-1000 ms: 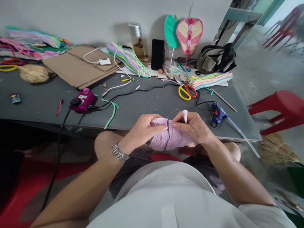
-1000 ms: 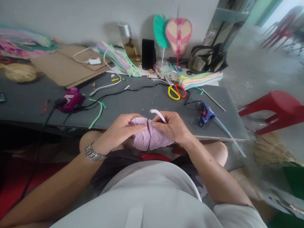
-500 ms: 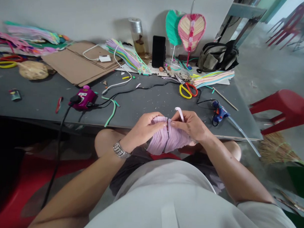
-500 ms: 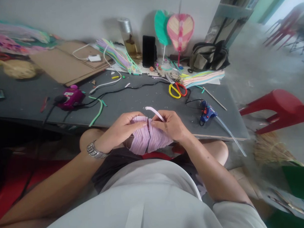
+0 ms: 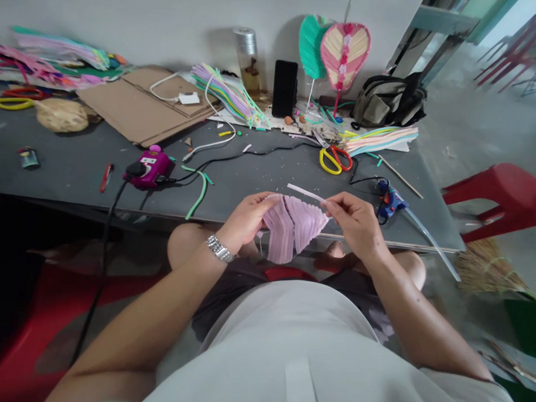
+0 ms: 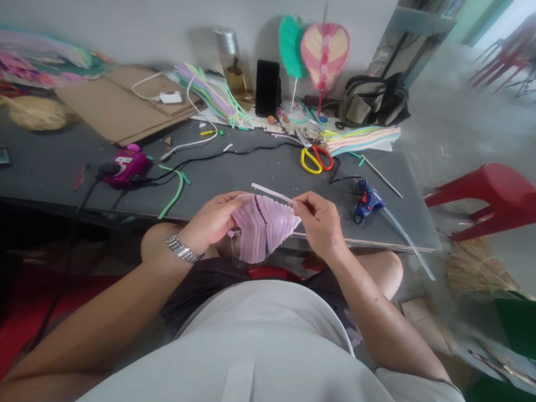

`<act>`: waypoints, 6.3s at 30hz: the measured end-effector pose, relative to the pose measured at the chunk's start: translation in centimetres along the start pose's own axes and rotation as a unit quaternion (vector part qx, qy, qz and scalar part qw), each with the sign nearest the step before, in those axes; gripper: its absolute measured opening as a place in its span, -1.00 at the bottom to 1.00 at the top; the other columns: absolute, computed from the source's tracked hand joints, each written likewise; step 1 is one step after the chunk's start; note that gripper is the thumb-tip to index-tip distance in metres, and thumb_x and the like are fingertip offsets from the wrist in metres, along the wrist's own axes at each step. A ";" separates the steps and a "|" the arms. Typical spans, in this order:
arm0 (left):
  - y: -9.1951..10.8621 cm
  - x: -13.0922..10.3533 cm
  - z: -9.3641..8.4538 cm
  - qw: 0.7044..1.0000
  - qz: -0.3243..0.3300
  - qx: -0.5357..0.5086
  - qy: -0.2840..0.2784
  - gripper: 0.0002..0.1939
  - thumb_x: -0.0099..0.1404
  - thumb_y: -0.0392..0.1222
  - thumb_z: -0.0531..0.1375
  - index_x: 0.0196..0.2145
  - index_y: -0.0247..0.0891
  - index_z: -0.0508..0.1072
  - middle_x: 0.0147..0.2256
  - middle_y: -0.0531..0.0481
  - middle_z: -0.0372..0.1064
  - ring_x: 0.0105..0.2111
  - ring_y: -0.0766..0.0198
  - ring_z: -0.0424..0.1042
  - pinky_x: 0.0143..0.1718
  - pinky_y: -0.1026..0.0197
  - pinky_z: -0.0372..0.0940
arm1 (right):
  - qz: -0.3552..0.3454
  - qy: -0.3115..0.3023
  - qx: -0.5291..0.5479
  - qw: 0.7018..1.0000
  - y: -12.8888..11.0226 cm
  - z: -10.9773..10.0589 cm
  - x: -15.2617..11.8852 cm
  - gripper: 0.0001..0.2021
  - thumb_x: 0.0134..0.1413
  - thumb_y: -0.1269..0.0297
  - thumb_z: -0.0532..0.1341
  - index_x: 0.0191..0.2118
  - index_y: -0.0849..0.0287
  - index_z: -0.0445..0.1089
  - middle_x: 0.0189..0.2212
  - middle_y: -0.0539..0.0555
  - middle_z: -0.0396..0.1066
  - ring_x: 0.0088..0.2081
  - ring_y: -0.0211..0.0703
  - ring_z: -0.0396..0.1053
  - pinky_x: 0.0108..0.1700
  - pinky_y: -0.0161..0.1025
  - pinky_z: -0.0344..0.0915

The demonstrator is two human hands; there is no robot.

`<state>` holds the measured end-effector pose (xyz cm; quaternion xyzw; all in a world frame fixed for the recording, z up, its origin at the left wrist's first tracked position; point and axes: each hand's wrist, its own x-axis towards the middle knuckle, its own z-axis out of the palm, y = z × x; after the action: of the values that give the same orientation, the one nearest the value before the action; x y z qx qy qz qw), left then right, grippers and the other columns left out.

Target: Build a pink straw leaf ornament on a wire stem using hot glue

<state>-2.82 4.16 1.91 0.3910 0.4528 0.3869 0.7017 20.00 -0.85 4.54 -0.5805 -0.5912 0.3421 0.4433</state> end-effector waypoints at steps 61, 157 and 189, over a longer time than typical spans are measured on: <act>-2.3 0.3 1.9 0.985 0.072 -0.042 0.150 -0.71 -0.13 -0.14 0.47 -0.43 -0.28 0.53 -0.49 0.09 0.45 -0.47 0.35 0.34 -0.39 0.27 0.18 | -0.221 -0.031 -0.412 0.883 4.9 6.0 -5.8 -0.75 0.34 0.44 0.08 -0.14 0.18 0.53 -0.43 0.09 0.51 -0.46 -0.21 0.35 -0.40 -0.23 0.04; 0.4 -1.0 1.7 0.924 0.159 0.344 0.044 -0.93 0.05 -0.21 0.30 -0.45 -0.24 0.52 -0.49 0.08 0.45 -0.43 0.26 0.36 -0.37 0.25 0.20 | 0.013 -0.157 0.096 0.983 2.3 3.3 2.6 -0.81 -0.05 0.16 0.39 -0.37 0.19 0.56 -0.44 0.03 0.56 -0.40 -0.21 0.43 -0.32 -0.28 0.33; -4.7 -4.6 1.0 0.985 -0.058 -0.116 0.116 -0.71 -0.14 -0.21 0.46 -0.42 -0.34 0.57 -0.49 0.02 0.51 -0.49 0.32 0.47 -0.36 0.25 0.39 | -0.477 -0.072 -0.330 0.811 3.6 6.1 -1.5 -0.79 0.37 0.42 0.09 -0.21 0.19 0.49 -0.26 0.10 0.52 -0.26 -0.12 0.30 -0.01 -0.08 0.13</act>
<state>-2.32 -2.00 -0.54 0.2324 0.5049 0.4385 0.7062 15.66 -1.32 -1.18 -0.3106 -0.9015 -0.0875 0.2885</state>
